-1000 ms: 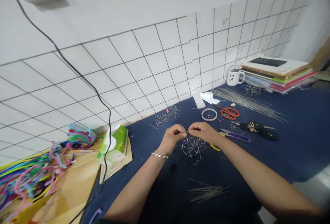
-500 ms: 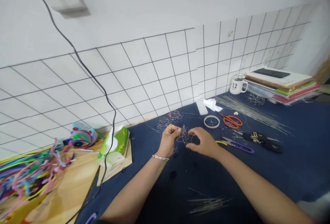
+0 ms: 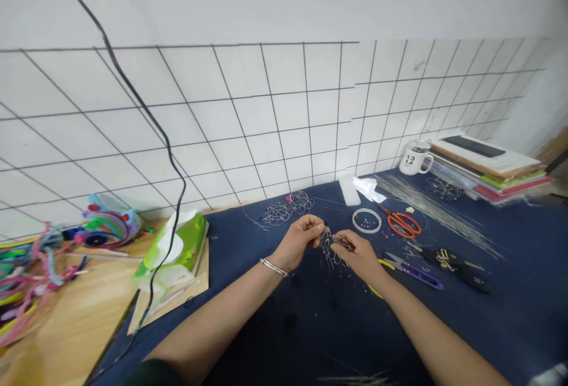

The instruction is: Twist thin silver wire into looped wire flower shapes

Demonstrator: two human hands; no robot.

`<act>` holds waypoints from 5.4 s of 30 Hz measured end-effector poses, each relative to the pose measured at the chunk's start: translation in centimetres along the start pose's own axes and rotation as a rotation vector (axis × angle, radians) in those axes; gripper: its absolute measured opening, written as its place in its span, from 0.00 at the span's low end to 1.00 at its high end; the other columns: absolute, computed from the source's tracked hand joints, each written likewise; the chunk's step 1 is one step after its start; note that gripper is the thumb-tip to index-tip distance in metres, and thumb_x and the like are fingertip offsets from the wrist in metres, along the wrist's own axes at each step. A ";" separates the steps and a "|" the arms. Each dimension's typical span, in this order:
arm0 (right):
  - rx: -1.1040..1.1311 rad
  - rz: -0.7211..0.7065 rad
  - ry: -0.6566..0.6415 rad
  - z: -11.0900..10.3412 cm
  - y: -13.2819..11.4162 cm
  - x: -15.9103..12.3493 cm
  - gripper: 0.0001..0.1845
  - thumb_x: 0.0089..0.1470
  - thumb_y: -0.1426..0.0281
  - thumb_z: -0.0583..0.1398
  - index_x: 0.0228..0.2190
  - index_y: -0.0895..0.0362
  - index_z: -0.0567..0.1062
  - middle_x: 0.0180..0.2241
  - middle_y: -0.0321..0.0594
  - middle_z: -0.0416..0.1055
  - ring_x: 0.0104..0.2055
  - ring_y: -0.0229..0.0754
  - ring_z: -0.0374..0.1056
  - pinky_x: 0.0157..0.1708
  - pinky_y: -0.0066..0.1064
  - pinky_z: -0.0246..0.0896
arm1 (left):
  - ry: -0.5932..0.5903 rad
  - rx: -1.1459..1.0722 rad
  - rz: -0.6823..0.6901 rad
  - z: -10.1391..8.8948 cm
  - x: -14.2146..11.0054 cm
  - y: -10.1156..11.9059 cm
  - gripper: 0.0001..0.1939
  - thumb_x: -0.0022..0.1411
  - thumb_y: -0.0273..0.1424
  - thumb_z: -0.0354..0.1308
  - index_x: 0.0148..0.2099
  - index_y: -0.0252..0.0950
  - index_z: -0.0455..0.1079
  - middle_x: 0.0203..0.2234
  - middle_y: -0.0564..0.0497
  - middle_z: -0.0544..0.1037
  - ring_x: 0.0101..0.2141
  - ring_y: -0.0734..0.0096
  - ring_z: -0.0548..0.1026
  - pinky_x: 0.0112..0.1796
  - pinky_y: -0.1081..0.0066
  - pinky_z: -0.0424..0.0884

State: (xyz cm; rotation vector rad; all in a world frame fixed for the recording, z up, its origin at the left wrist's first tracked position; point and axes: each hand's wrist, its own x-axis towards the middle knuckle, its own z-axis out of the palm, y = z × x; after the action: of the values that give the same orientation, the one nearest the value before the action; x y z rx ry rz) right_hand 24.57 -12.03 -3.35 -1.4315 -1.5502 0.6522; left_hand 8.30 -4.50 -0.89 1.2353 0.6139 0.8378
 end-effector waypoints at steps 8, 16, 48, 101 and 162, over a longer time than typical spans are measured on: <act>0.274 0.167 0.009 0.0 0.1 0.6 0.17 0.50 0.58 0.57 0.37 0.57 0.70 0.28 0.37 0.68 0.27 0.37 0.64 0.26 0.28 0.59 | -0.037 0.167 0.093 -1.1 0.2 -0.5 0.08 0.54 0.32 0.57 0.35 0.32 0.66 0.33 0.48 0.73 0.20 0.83 0.63 0.23 0.78 0.60; 0.317 0.180 -0.009 -0.4 -0.4 0.5 0.18 0.50 0.58 0.56 0.40 0.56 0.69 0.32 0.39 0.68 0.28 0.37 0.64 0.26 0.28 0.60 | -0.055 0.580 0.203 -0.8 -0.6 -1.0 0.10 0.50 0.27 0.57 0.38 0.35 0.70 0.20 0.55 0.67 0.21 0.78 0.62 0.24 0.77 0.59; 0.034 -0.021 0.021 -1.6 -0.6 0.9 0.17 0.50 0.72 0.55 0.44 0.52 0.68 0.35 0.38 0.69 0.34 0.39 0.66 0.36 0.31 0.61 | -0.143 -0.289 -0.198 -2.0 1.0 -3.3 0.05 0.50 0.25 0.58 0.32 0.31 0.67 0.25 0.51 0.69 0.22 0.80 0.65 0.24 0.77 0.58; -0.811 -0.614 -0.076 -2.4 -1.5 0.5 0.09 0.50 0.79 0.52 0.29 0.56 0.71 0.33 0.43 0.65 0.34 0.41 0.59 0.35 0.34 0.53 | -0.054 -0.250 -0.176 -1.9 1.2 -4.7 0.06 0.50 0.26 0.59 0.33 0.32 0.68 0.32 0.49 0.73 0.28 0.76 0.70 0.31 0.75 0.63; -0.392 -0.375 0.056 -3.2 0.2 1.4 0.08 0.50 0.77 0.54 0.27 0.55 0.71 0.31 0.39 0.68 0.35 0.39 0.65 0.36 0.31 0.61 | -0.265 0.917 0.347 -2.1 0.5 -0.4 0.03 0.49 0.23 0.55 0.28 0.35 0.66 0.29 0.49 0.70 0.29 0.71 0.66 0.32 0.72 0.62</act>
State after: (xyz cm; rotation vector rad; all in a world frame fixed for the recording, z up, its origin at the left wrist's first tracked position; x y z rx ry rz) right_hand 27.57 -11.24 -1.67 -1.3637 -1.9074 0.0843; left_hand 6.99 -2.94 -1.73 2.2969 0.5872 0.6570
